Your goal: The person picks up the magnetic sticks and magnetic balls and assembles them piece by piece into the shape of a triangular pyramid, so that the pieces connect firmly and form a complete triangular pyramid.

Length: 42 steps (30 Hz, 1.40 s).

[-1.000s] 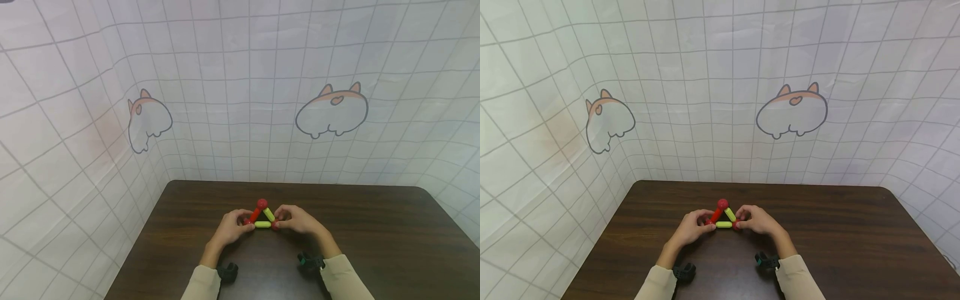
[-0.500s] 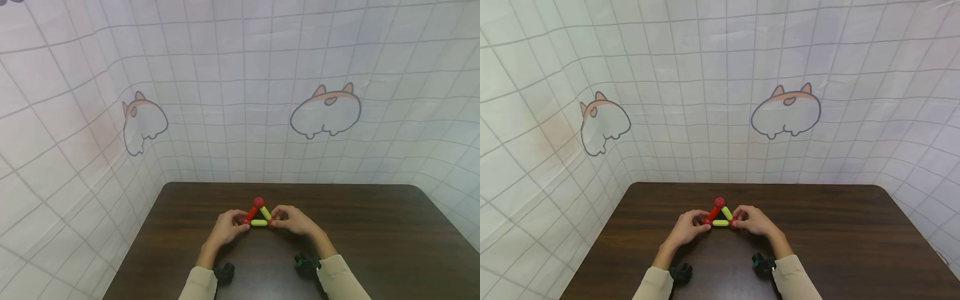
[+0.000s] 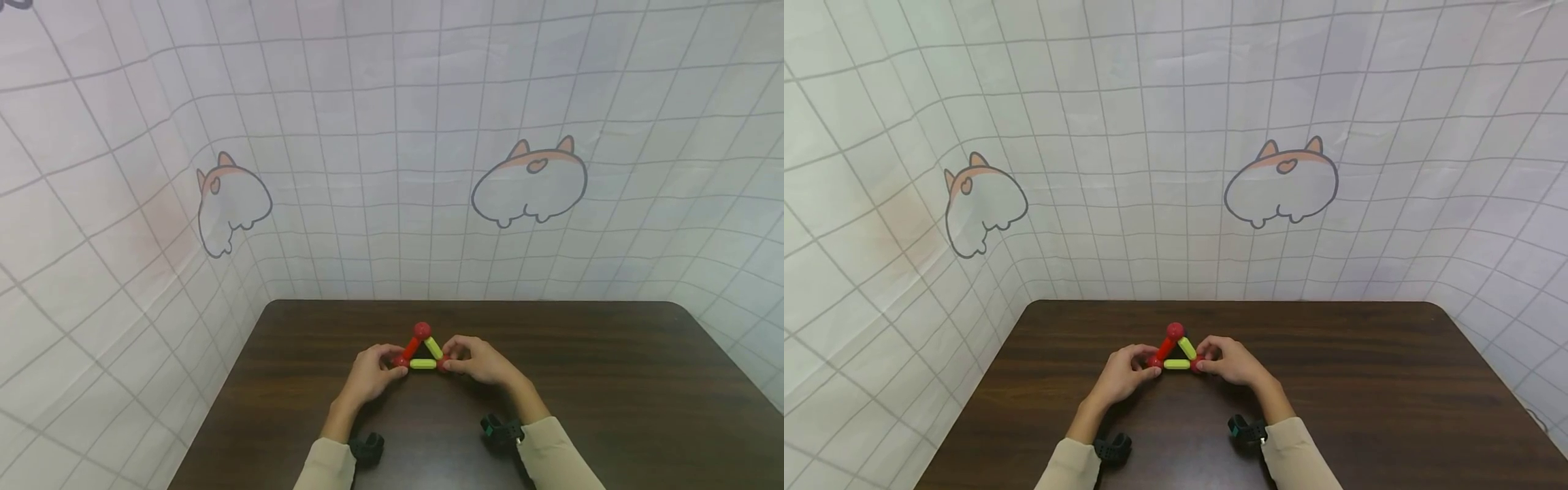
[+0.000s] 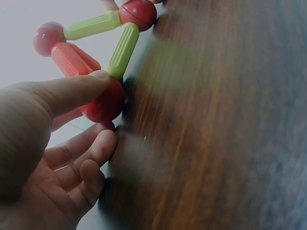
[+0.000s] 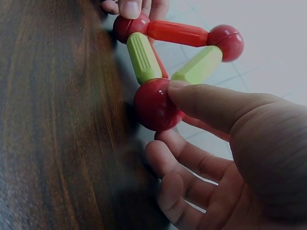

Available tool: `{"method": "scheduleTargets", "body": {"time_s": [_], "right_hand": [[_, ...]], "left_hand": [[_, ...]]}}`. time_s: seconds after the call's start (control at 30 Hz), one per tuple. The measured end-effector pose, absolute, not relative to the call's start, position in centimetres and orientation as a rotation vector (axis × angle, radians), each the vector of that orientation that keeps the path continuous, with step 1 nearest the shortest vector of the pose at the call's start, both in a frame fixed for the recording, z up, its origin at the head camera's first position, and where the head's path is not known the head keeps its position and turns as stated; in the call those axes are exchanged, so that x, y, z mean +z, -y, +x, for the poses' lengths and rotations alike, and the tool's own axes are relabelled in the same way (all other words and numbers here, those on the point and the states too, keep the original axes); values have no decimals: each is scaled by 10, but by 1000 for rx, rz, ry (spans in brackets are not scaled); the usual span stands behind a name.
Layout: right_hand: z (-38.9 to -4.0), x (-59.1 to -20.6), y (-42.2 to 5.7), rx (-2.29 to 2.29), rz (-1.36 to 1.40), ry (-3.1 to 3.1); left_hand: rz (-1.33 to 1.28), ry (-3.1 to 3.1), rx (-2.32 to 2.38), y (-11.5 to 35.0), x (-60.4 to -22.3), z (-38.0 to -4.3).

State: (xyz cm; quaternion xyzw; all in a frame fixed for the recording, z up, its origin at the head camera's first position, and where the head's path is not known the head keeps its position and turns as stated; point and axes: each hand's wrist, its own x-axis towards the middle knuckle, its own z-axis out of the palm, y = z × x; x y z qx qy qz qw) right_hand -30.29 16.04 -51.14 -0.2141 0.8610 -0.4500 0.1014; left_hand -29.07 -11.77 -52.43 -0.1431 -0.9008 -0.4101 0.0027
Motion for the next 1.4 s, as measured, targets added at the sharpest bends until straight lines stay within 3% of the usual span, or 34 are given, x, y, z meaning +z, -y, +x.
{"method": "scheduleTargets", "body": {"time_s": [1.1, 1.4], "right_hand": [[-309, -509, -159, -1311, -692, -2520], [-308, -496, -187, -1304, -653, -2528]], "left_hand": [[-420, 2849, -1315, 122, -523, -294], [-545, 2878, -1187, 134, -505, -295]]}}
